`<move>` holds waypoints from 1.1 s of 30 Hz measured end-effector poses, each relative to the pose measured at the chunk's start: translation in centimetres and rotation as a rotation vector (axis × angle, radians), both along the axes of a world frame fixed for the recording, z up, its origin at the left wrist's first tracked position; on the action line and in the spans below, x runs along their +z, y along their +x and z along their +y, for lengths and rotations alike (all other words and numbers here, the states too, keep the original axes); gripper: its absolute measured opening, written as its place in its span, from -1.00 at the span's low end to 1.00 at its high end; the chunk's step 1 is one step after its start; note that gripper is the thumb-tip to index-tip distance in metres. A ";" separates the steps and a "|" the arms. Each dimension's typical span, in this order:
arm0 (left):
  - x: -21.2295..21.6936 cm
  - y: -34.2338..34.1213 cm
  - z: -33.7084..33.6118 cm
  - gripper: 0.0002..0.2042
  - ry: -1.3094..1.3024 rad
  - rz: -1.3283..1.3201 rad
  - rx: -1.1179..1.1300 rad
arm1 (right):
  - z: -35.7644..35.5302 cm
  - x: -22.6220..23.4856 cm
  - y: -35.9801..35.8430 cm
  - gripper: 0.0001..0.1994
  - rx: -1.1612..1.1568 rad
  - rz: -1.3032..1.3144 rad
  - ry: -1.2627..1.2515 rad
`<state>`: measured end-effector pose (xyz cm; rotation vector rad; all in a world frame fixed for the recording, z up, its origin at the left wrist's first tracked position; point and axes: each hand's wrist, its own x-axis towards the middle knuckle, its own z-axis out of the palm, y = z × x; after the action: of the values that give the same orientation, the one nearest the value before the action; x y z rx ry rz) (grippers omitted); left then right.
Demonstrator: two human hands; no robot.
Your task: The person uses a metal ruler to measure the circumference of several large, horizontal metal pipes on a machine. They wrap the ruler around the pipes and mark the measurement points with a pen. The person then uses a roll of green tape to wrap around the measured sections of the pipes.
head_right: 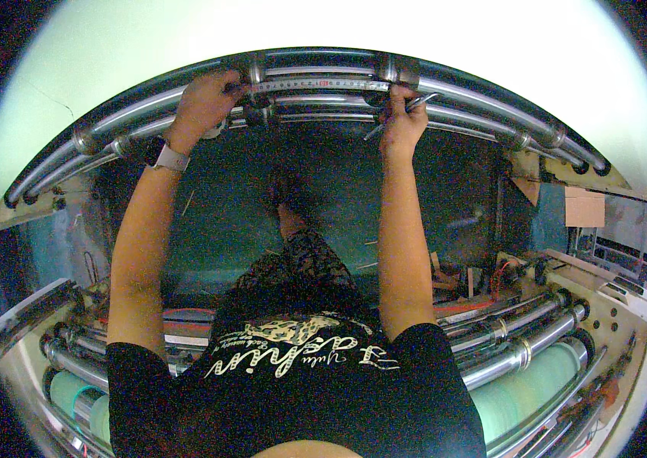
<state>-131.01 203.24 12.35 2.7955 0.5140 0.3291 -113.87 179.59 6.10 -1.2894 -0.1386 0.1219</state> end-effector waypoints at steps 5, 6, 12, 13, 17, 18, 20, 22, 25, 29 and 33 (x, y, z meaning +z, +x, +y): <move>0.4 -0.1 0.1 -0.77 -0.054 -0.004 -0.004 | 0.2 0.1 -0.1 -0.89 -0.011 -0.045 -0.028; 0.3 -0.1 0.2 -0.77 -0.058 -0.002 -0.008 | 0.2 0.1 -0.1 -0.89 -0.019 -0.033 -0.024; -0.4 0.0 1.0 -0.76 -0.106 -0.014 -0.036 | 0.6 -0.1 -0.1 -0.89 -0.014 -0.027 0.031; -0.2 0.0 0.9 -0.76 -0.112 -0.001 -0.035 | 0.5 -0.3 0.0 -0.89 -0.010 -0.034 0.048; 0.1 -0.2 0.5 -0.77 -0.089 -0.034 -0.040 | 0.6 -0.3 -0.2 -0.90 -0.022 -0.062 0.062; 0.1 -0.2 0.6 -0.77 -0.086 -0.033 -0.044 | 0.6 -0.3 -0.1 -0.91 -0.032 -0.054 0.053; 0.1 -0.3 0.8 -0.77 -0.079 -0.030 -0.053 | 0.3 -0.3 -0.1 -0.91 0.016 -0.073 0.045; 0.0 -0.2 0.8 -0.76 -0.110 -0.007 -0.037 | 0.4 -0.2 -0.2 -0.92 0.020 -0.087 0.030; 0.1 -0.2 0.9 -0.75 -0.112 -0.004 -0.056 | 0.4 -0.2 -0.3 -0.92 -0.002 -0.095 0.019; -0.1 -0.3 1.1 -0.74 -0.088 -0.025 -0.057 | 0.5 -0.2 -0.2 -0.91 0.009 -0.069 0.043; -0.1 -0.1 1.0 -0.72 -0.074 -0.041 -0.047 | 0.5 -0.4 -0.1 -0.90 -0.022 -0.068 0.037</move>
<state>-131.09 204.19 12.30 2.7188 0.4416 0.3492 -113.93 180.12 5.67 -1.2585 -0.1839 0.0566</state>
